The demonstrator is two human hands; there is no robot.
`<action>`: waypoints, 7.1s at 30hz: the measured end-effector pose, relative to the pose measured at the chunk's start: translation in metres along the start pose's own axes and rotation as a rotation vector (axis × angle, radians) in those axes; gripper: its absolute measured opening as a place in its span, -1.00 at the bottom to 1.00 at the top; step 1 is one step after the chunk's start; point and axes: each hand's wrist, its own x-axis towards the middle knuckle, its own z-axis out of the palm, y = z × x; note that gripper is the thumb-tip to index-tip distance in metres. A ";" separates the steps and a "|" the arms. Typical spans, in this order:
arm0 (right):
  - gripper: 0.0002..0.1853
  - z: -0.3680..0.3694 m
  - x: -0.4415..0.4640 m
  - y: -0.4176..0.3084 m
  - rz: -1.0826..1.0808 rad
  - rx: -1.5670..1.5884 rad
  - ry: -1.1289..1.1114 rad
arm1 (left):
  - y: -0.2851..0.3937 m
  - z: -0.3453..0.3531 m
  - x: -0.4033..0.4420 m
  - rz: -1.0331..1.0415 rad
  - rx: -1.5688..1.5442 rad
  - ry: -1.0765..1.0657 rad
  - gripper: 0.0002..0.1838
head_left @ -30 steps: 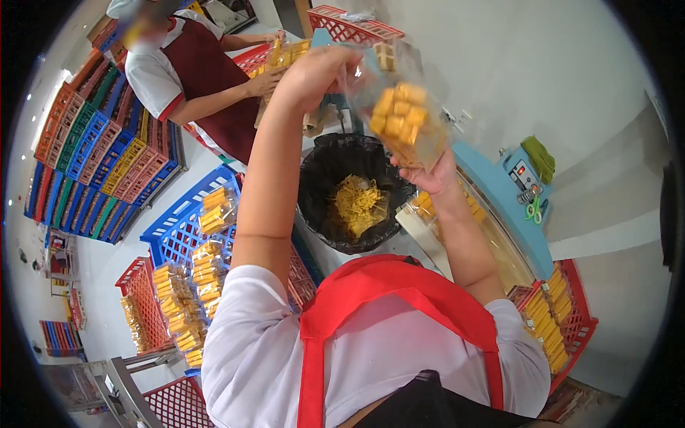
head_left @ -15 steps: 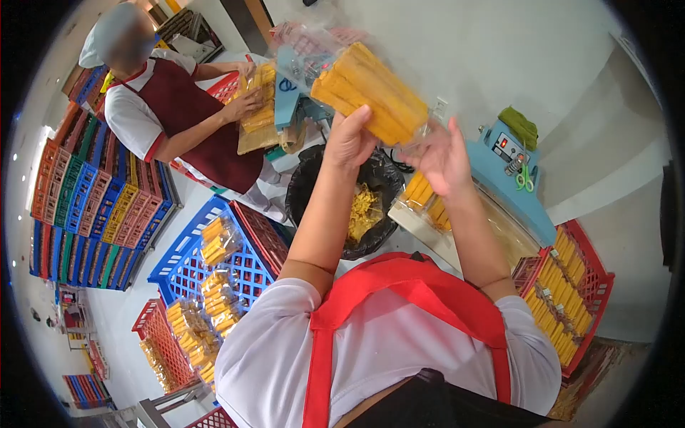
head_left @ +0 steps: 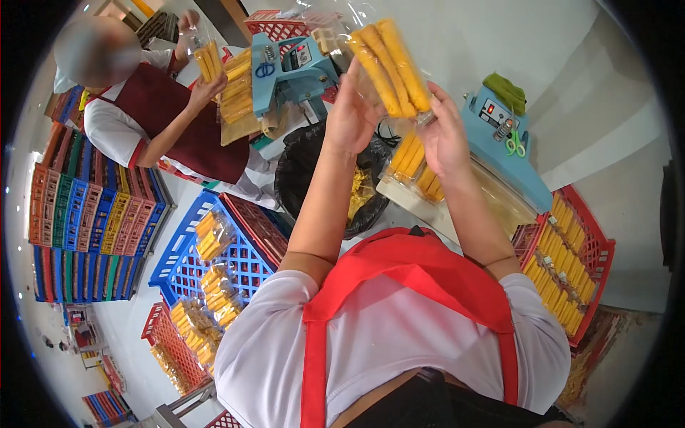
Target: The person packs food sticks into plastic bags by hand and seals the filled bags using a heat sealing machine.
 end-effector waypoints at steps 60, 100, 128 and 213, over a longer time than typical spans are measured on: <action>-0.51 -0.016 0.014 -0.017 0.290 -0.027 -0.337 | 0.017 0.002 -0.012 -0.069 0.031 0.064 -0.37; -0.30 -0.013 0.003 -0.065 -0.187 -0.764 -0.600 | 0.012 0.023 -0.036 -0.095 0.355 -0.202 0.01; -0.65 -0.093 0.023 -0.087 0.345 -0.265 -0.124 | -0.081 0.088 -0.022 -0.794 -0.622 0.072 -0.44; -0.58 -0.214 -0.143 -0.077 0.222 -0.463 0.528 | -0.224 0.065 -0.050 -0.144 0.982 -0.795 -0.86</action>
